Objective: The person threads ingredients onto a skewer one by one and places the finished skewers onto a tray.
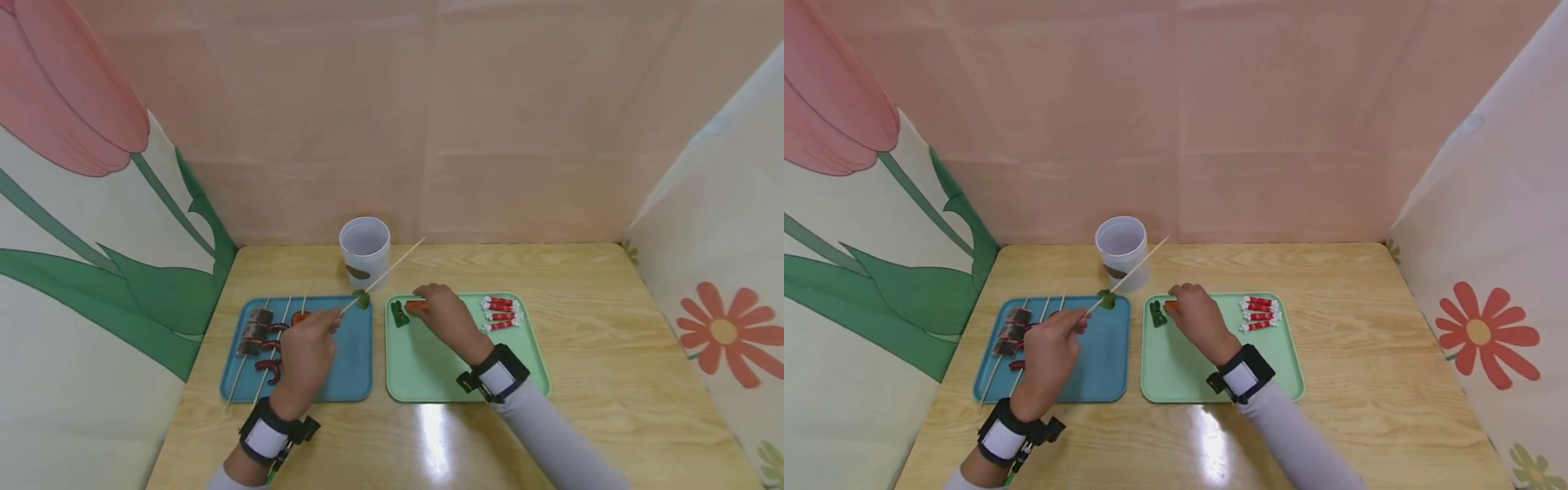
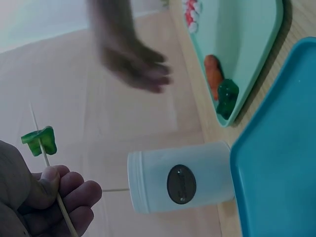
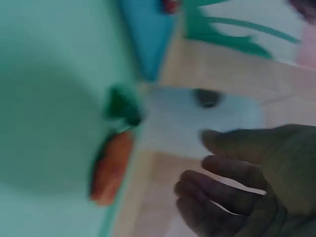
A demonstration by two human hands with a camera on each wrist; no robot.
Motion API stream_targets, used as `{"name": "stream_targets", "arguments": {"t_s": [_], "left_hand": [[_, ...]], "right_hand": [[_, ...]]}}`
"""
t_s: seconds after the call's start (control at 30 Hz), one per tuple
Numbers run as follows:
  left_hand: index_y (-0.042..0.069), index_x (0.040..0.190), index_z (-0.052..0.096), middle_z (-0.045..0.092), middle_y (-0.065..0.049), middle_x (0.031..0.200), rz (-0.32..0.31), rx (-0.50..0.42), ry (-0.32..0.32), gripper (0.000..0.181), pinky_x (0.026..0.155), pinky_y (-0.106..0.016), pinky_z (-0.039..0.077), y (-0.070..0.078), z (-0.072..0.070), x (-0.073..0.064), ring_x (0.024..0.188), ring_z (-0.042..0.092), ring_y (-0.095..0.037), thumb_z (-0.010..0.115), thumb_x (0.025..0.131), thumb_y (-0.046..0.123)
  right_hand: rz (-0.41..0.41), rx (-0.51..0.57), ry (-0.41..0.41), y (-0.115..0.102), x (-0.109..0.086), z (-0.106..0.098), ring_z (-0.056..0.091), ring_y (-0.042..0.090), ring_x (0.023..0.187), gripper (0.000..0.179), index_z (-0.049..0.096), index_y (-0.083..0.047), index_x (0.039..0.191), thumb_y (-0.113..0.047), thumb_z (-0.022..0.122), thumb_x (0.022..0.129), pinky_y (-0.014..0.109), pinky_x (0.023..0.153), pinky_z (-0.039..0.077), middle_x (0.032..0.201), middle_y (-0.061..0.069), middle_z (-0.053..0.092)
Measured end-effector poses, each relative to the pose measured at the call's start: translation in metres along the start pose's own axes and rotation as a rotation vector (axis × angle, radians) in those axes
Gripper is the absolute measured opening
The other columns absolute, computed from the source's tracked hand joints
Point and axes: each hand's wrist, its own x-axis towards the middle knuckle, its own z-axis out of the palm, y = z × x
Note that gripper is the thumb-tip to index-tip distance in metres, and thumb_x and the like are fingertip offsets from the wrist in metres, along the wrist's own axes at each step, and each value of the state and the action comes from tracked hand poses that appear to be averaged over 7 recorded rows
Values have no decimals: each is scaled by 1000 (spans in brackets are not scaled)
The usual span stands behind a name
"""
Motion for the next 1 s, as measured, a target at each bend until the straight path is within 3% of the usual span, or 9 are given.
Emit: {"name": "stream_targets", "arguments": {"t_s": [0.1,0.2,0.3,0.43,0.53,0.8,0.9,1.0], "left_hand": [[3,89,80,78,-8,80,-2,6,1,25,50,-30,56,-1,1,-4,66,75,-17,76,75,-17],[4,87,80,77,-7,79,-5,0,-3,23,48,-30,55,-1,1,-8,65,75,-18,78,75,-15],[4,88,80,77,-7,80,-10,-7,-10,24,48,-29,54,-2,1,-11,66,75,-17,77,75,-17],[2,90,80,78,-8,80,-12,-9,-7,27,48,-30,54,-4,0,-12,66,75,-17,73,74,-19],[2,90,80,78,-9,81,-15,-12,-5,26,48,-30,55,-4,-1,-12,66,75,-18,73,75,-19],[2,93,80,78,-10,83,-42,-11,-29,25,52,-31,57,-4,-5,-10,68,76,-17,74,77,-17],[2,94,80,79,-9,84,-41,-2,-37,26,52,-31,58,-5,-5,-9,68,76,-17,74,77,-17],[3,93,80,78,-9,83,-36,9,-32,26,51,-30,57,-6,-6,-7,67,75,-16,74,77,-17]], "right_hand": [[-66,-217,-48,24,2,27,63,30,82,18,73,1,101,-6,79,85,41,63,56,88,14,67],[-104,-334,-36,39,1,46,57,28,76,10,71,0,93,-2,77,85,38,57,53,81,11,61],[-127,-383,17,46,3,55,56,29,72,8,70,0,87,-6,75,90,39,53,51,77,11,59],[-187,-449,98,49,7,62,59,29,65,19,68,0,84,-15,73,94,39,49,51,71,12,61],[-211,-477,109,50,9,64,63,29,65,20,67,0,86,-17,71,96,39,49,52,72,13,64],[-130,-361,-34,53,14,60,66,29,67,4,67,2,92,1,64,94,42,54,54,78,16,69],[-56,-217,-33,51,18,51,65,24,67,6,67,4,97,-1,65,93,39,55,53,79,16,70],[74,45,-5,44,23,34,67,23,75,19,67,3,112,-9,65,97,34,63,54,90,18,73]]}}
